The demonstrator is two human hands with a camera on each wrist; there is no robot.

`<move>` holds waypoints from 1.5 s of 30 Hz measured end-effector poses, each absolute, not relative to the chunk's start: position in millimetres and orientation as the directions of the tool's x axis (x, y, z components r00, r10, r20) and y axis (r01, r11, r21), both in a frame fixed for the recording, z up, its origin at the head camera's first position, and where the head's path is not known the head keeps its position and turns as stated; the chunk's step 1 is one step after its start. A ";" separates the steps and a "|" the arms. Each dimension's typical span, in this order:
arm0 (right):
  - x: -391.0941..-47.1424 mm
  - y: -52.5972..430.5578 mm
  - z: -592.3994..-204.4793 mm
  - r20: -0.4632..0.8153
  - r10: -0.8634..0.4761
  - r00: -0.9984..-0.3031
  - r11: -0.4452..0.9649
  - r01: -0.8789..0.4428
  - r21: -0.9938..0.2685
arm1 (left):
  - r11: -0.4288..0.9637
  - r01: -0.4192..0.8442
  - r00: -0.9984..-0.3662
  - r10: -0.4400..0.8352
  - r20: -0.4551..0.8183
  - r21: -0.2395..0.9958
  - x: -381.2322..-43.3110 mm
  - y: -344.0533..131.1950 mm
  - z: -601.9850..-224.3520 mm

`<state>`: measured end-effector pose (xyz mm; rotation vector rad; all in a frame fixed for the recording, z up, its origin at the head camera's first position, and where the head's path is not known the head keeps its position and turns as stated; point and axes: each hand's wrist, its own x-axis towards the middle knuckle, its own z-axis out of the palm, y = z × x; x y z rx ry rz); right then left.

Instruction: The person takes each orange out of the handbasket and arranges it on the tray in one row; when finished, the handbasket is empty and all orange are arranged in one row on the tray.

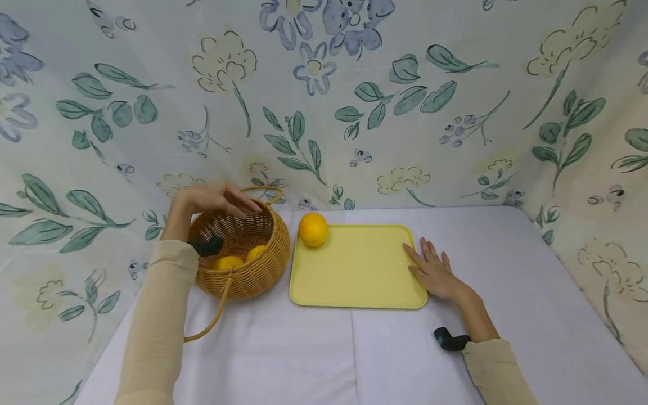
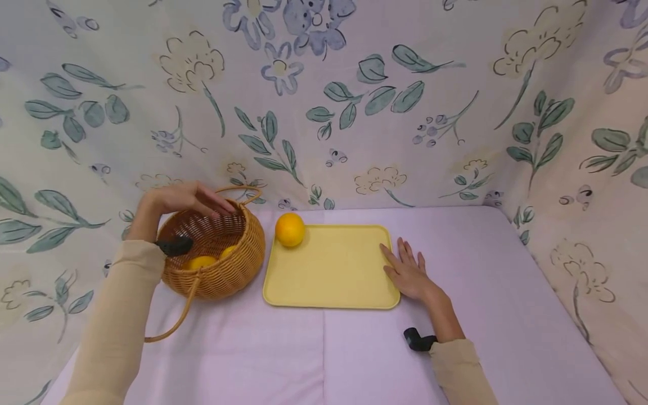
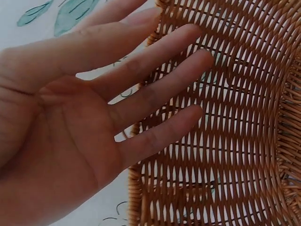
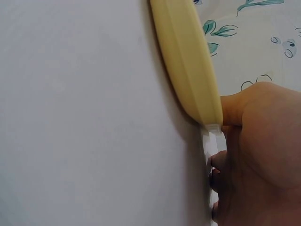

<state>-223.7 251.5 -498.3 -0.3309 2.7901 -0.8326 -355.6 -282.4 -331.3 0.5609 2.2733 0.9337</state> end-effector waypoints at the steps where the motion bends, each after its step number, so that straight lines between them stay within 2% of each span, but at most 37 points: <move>1: -223.4 251.0 -497.9 -0.135 -0.273 -0.952 0.813 -0.154 -0.561 | 0.666 0.152 -0.710 0.588 -0.388 0.730 -356.3 -281.6 -331.9; 7: -222.0 248.5 -494.4 -0.126 -0.282 -0.951 0.807 -0.164 -0.568 | 0.704 0.184 -0.637 0.617 -0.462 0.686 -361.0 -275.3 -338.3; 17: -221.4 245.7 -491.1 -0.119 -0.282 -0.952 0.807 -0.169 -0.566 | 0.713 -0.040 -0.530 0.578 -0.620 0.699 -363.4 -288.9 -366.6; 25: -222.4 251.0 -491.5 -0.118 -0.277 -0.954 0.806 -0.164 -0.569 | 0.718 -0.116 -0.457 0.575 -0.678 0.687 -369.1 -287.4 -386.4; 30: -223.6 251.5 -494.9 -0.120 -0.277 -0.953 0.807 -0.163 -0.567 | 0.713 -0.192 -0.452 0.545 -0.706 0.674 -369.2 -286.6 -393.4; 45: -221.6 253.5 -498.0 -0.117 -0.279 -0.953 0.804 -0.165 -0.571 | 0.650 -0.224 -0.406 0.615 -0.676 0.726 -369.0 -281.6 -402.1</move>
